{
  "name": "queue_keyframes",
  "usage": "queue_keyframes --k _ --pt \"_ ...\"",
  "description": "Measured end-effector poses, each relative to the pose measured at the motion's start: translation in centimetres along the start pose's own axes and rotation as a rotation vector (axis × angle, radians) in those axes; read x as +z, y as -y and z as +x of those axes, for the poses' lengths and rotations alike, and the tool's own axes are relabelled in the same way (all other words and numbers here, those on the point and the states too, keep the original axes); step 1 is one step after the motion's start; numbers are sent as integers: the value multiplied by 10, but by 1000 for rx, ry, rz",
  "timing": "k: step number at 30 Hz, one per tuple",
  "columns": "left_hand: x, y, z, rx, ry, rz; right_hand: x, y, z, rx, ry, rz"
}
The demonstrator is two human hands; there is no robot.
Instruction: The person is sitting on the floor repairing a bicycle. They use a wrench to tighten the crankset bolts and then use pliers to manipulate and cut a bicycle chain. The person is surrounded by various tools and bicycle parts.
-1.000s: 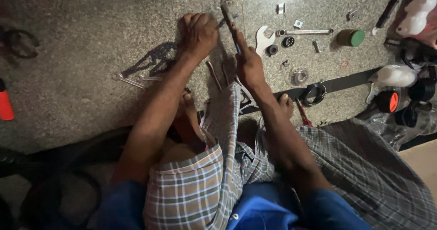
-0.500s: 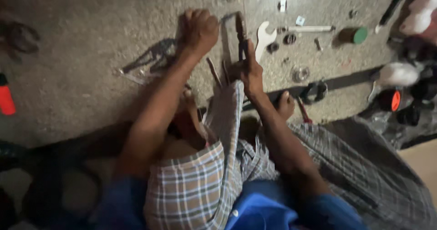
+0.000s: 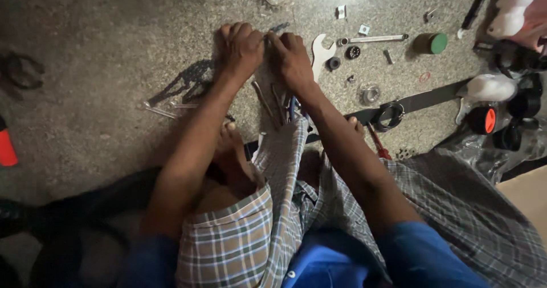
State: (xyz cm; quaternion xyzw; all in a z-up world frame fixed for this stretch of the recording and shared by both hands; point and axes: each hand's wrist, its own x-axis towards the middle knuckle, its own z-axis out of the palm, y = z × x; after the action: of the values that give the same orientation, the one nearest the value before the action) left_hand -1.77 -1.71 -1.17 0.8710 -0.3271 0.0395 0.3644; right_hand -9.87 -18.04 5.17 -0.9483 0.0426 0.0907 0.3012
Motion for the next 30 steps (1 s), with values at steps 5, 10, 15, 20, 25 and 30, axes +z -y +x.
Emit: queue_keyframes --k 5,10,15,20,25,30 --pt "9 2 -1 -37 21 8 1 -4 -2 -33 -3 -57" --pt "4 2 -3 -17 38 7 0 -3 -4 -17 0 -44" --pt "4 0 1 12 -22 85 -2 4 -5 -76 -100 -3" --pt "-2 1 -2 -30 32 58 -2 7 1 -57 -53 -38" --pt "6 -1 -2 -39 -16 -12 2 3 -3 -75 -68 -111" --pt "-12 6 -6 -141 25 -97 -1 4 -5 -88 -46 -127"
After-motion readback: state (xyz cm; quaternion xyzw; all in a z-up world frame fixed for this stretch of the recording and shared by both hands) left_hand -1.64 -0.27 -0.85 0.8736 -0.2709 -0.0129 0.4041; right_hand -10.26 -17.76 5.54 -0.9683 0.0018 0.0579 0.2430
